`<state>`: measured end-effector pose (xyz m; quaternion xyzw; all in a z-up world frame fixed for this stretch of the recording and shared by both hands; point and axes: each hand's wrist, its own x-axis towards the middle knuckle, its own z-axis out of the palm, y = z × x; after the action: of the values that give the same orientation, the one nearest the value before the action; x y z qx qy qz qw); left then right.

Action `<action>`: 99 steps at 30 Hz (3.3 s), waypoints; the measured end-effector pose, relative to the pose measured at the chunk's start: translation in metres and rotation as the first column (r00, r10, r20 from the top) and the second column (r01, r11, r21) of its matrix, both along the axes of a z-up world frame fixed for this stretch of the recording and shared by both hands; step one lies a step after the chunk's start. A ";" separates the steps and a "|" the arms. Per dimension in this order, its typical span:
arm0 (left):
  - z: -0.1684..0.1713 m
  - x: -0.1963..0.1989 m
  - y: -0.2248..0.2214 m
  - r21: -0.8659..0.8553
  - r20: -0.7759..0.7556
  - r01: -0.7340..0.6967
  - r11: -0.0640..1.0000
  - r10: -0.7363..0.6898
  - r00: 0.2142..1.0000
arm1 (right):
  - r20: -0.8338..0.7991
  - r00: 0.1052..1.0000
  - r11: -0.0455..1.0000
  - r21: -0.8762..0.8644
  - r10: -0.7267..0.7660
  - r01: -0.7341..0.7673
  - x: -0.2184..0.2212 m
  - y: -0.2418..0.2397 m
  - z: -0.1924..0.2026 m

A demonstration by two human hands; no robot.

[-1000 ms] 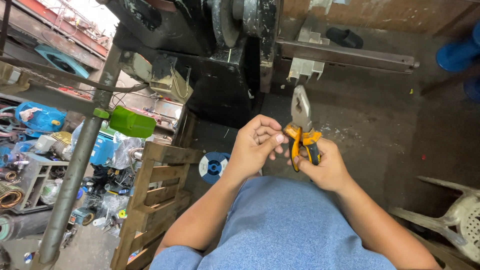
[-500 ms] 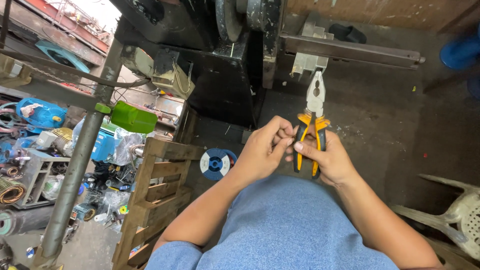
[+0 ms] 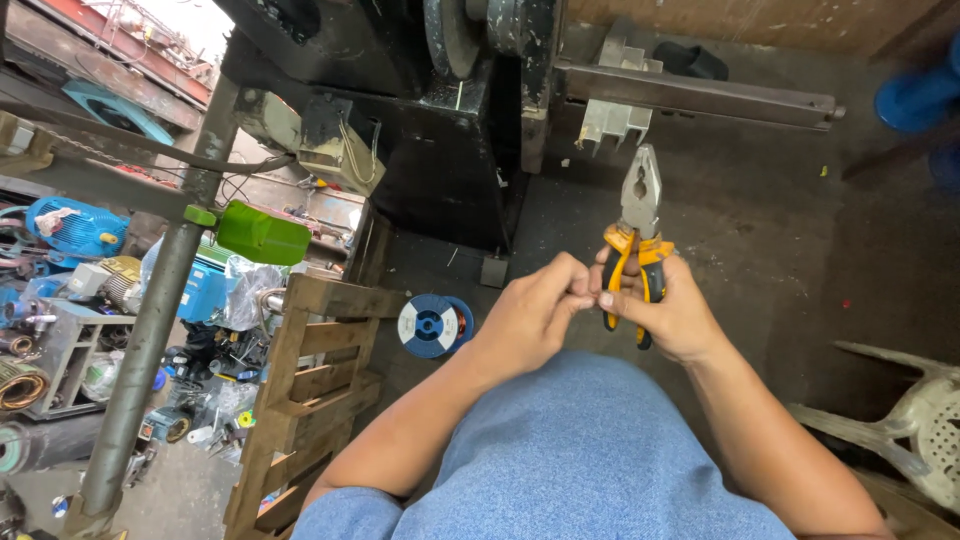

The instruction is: Removing wound copper coils from a winding machine and using pliers to trim and strip the wire leads.

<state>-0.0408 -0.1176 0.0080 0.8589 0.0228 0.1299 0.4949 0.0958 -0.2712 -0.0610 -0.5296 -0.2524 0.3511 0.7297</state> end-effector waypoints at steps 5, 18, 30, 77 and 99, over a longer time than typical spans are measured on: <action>0.010 0.000 -0.010 0.177 0.067 0.015 0.984 -0.027 0.997 | -0.031 0.999 0.998 -0.043 -0.044 0.043 -0.008 -0.006 0.009; 0.015 -0.001 -0.010 0.166 0.013 -0.007 0.986 0.005 1.000 | -0.059 0.995 0.972 -0.226 -0.080 0.065 -0.008 -0.003 0.005; -0.029 0.003 -0.006 -0.208 -0.156 -0.005 0.978 -0.028 0.987 | -0.074 0.993 0.954 -0.293 -0.091 0.065 -0.005 0.002 0.014; -0.091 0.005 0.042 -0.964 0.056 0.172 0.201 -0.481 0.875 | 0.373 0.656 0.671 -0.685 0.656 -0.282 0.000 -0.020 0.005; -0.053 -0.001 0.056 -0.883 0.053 0.243 0.401 -0.429 0.902 | 0.351 0.760 0.743 -0.623 0.546 -0.246 -0.001 -0.001 -0.043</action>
<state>-0.0421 -0.0613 -0.0450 0.4791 -0.0431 -0.0820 0.8729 0.0949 -0.2725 -0.1041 -0.7174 -0.4382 0.4060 0.3585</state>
